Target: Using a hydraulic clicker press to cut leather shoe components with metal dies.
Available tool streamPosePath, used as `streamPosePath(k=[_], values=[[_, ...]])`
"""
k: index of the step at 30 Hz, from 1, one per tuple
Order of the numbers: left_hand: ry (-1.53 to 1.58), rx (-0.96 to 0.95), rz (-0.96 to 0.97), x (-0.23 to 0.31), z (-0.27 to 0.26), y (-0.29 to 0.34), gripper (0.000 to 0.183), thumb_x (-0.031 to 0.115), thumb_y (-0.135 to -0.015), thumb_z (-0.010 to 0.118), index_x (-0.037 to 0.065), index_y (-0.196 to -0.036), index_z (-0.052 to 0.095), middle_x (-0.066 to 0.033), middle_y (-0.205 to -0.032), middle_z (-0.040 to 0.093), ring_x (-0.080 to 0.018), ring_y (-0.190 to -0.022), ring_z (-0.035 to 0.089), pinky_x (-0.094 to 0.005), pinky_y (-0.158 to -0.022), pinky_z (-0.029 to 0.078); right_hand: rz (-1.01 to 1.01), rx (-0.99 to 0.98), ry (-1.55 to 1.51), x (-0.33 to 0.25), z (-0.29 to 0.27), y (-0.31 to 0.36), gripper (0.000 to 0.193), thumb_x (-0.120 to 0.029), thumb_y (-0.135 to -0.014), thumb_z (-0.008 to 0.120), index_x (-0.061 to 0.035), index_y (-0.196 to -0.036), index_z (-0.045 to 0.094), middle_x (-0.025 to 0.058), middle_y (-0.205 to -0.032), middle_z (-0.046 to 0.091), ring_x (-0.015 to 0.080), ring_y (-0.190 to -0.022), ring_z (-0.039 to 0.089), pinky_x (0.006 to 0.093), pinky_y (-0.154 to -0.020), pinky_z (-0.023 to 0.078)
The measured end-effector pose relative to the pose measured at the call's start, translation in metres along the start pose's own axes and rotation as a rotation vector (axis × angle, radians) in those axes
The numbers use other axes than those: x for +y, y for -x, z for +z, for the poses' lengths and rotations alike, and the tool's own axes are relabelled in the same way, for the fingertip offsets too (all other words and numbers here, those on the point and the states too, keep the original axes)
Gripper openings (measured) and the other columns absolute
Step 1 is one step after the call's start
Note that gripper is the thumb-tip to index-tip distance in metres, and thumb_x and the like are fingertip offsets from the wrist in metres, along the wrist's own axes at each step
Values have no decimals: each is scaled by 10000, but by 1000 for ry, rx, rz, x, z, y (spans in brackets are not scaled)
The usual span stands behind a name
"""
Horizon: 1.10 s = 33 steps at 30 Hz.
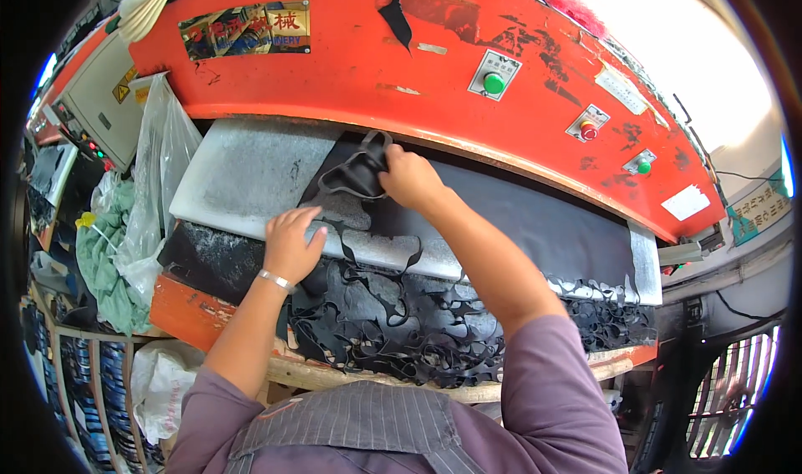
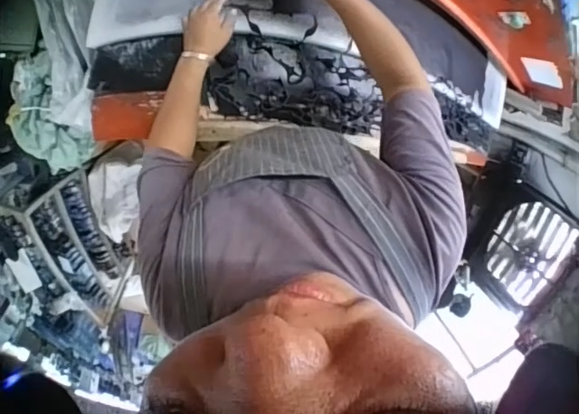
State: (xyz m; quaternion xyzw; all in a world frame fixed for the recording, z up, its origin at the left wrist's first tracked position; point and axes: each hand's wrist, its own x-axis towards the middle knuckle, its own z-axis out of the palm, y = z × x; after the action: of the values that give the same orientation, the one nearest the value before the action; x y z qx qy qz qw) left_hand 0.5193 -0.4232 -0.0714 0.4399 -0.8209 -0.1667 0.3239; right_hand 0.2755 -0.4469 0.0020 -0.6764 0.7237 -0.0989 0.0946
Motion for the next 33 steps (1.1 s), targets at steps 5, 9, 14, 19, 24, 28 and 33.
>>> streamPosePath(k=[5,9,14,19,24,28,33], values=[[171,-159,-76,13,57,-29,632,203,-826,586,-5,-1386,378,-161,-1190,618,-309,-1148,548,-466,-1053,304,347,127,-184,12,49,50,753,-194,-785,592,55,-1406,246,309,-914,648,479,-894,627,498,-844,498],[133,-202,-137,23,83,-37,762,150,-819,549,-37,-1460,183,-157,-1331,545,-283,-1250,482,-477,-1116,229,388,229,-179,17,68,68,656,-268,-836,574,8,-1391,358,305,-920,652,487,-898,625,504,-841,493],[156,-99,-130,8,90,-37,766,116,-798,525,-58,-1456,173,-134,-1370,516,-271,-1298,435,-449,-1128,223,110,199,-98,35,56,95,722,-518,-745,732,-85,-1285,525,306,-1332,468,441,-1230,466,521,-1014,361],[185,-117,-102,10,92,-44,744,120,-790,515,-91,-1434,206,-159,-1348,537,-255,-1303,433,-426,-1131,221,22,304,-250,59,69,86,669,-425,-606,847,-108,-1132,582,202,-1413,422,424,-1241,436,487,-1045,345],[212,-219,-78,9,79,-42,774,123,-772,513,-94,-1440,188,-169,-1385,500,-256,-1349,383,-420,-1150,188,-27,380,-120,56,71,94,615,-441,-596,839,-116,-1073,625,185,-1376,475,414,-1170,502,479,-993,397],[96,-240,-11,11,71,-40,806,144,-760,513,-92,-1449,168,-175,-1415,465,-258,-1388,327,-417,-1162,160,-64,435,-5,54,74,99,583,-473,-624,813,-121,-1056,641,212,-1330,510,394,-1087,566,465,-970,413],[74,-277,-36,17,71,-43,804,156,-766,508,-94,-1449,166,-178,-1439,434,-257,-1399,306,-413,-1169,142,-98,470,26,55,72,99,574,-482,-649,795,-122,-1066,637,254,-1312,508,383,-1086,574,452,-974,406]])
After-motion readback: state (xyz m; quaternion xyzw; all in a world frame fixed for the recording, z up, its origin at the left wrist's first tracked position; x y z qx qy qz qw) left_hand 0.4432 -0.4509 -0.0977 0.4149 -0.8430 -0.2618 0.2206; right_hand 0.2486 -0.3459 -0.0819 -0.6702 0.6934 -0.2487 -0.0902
